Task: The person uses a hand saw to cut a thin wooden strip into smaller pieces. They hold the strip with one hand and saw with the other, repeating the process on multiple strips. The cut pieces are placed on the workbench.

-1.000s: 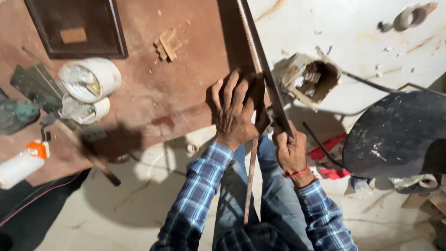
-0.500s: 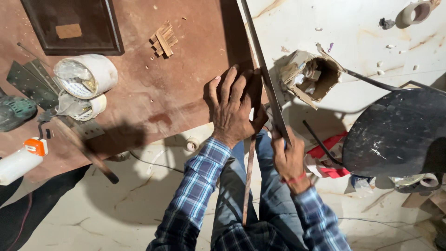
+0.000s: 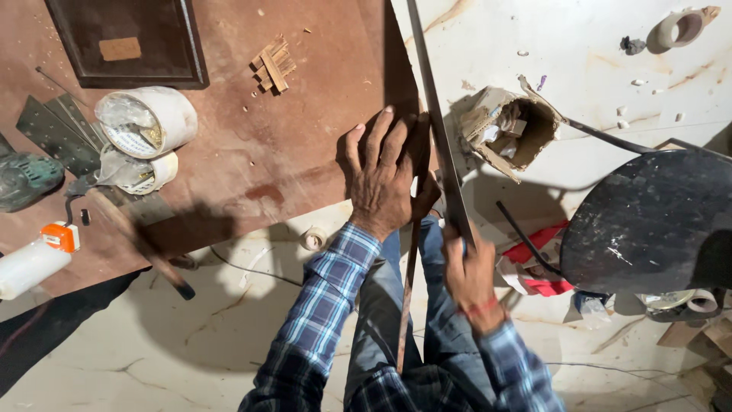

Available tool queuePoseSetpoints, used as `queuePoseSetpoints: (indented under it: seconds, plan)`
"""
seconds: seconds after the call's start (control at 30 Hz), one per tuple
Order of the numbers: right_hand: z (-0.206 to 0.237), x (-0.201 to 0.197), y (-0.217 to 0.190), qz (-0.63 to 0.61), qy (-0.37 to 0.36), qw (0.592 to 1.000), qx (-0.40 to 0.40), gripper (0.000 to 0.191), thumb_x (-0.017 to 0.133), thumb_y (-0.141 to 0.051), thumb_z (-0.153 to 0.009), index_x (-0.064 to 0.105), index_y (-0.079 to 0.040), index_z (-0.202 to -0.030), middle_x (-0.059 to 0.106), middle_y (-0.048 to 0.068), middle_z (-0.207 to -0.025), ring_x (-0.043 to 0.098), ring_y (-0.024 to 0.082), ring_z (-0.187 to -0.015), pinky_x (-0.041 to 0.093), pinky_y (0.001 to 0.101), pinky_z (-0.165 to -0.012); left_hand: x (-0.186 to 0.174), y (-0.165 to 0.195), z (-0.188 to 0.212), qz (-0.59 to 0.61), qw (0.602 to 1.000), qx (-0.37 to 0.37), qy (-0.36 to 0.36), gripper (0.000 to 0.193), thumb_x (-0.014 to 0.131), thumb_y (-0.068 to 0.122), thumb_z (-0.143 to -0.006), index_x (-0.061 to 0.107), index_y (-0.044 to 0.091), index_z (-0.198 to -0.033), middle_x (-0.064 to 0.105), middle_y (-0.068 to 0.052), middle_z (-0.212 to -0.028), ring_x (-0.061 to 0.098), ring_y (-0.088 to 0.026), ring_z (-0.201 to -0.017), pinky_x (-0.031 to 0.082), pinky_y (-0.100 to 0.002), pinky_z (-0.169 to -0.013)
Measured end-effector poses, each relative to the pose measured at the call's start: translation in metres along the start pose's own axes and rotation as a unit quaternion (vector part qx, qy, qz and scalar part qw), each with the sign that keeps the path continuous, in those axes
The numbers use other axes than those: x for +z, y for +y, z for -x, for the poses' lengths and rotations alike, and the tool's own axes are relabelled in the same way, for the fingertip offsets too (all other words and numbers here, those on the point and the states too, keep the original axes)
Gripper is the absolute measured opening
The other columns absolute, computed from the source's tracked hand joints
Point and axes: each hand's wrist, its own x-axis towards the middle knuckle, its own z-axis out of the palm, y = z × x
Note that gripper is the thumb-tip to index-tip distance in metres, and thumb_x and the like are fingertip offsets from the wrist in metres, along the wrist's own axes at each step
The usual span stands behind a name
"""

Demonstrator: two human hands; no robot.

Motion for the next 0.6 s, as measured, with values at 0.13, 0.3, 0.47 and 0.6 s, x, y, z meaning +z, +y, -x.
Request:
queuePoseSetpoints:
  seconds: [0.13,0.3,0.47,0.6]
  plan:
    - [0.041,-0.012,-0.010,-0.072,0.004,0.996,0.060,0.026,0.049,-0.017,-0.104,0.062,0.003,-0.112,0.053,0.010,-0.064,0.048,0.013,-0.055,0.040,0.0299,-0.049,0.004,-0.002,0.003,0.029,0.999,0.003,0.011,0.020,0.063,0.011,-0.096,0.072,-0.006,-0.101,0.048,-0.017,-0.151,0.032,-0.036,-0.153,0.021,-0.064,-0.121]
    - [0.004,-0.006,-0.004,0.044,0.002,0.999,-0.013,0.027,0.051,-0.020,-0.110,0.067,0.000,-0.101,0.059,0.005,-0.067,0.053,0.011,-0.056,0.041,0.0295,-0.054,0.002,-0.003,0.004,0.018,1.000,0.011,0.003,0.024,0.064,0.011,-0.093,0.070,-0.010,-0.103,0.047,-0.017,-0.152,0.031,-0.036,-0.154,0.022,-0.065,-0.122]
    - [0.004,-0.007,-0.009,0.005,0.004,0.999,0.051,0.026,0.049,-0.017,-0.104,0.065,0.003,-0.108,0.058,0.009,-0.062,0.053,0.015,-0.053,0.040,0.0314,-0.049,0.002,-0.002,0.001,0.016,1.000,0.006,0.003,0.020,0.062,0.011,-0.093,0.069,-0.008,-0.096,0.048,-0.017,-0.151,0.033,-0.037,-0.153,0.021,-0.067,-0.121]
    - [0.050,-0.017,-0.011,-0.019,0.025,0.996,0.080,0.022,0.051,-0.016,-0.106,0.065,0.002,-0.105,0.062,0.008,-0.066,0.056,0.014,-0.057,0.044,0.0306,-0.051,0.003,0.000,0.003,0.037,0.999,-0.002,0.000,0.020,0.062,0.012,-0.094,0.069,-0.007,-0.096,0.048,-0.018,-0.149,0.034,-0.038,-0.150,0.022,-0.066,-0.119]
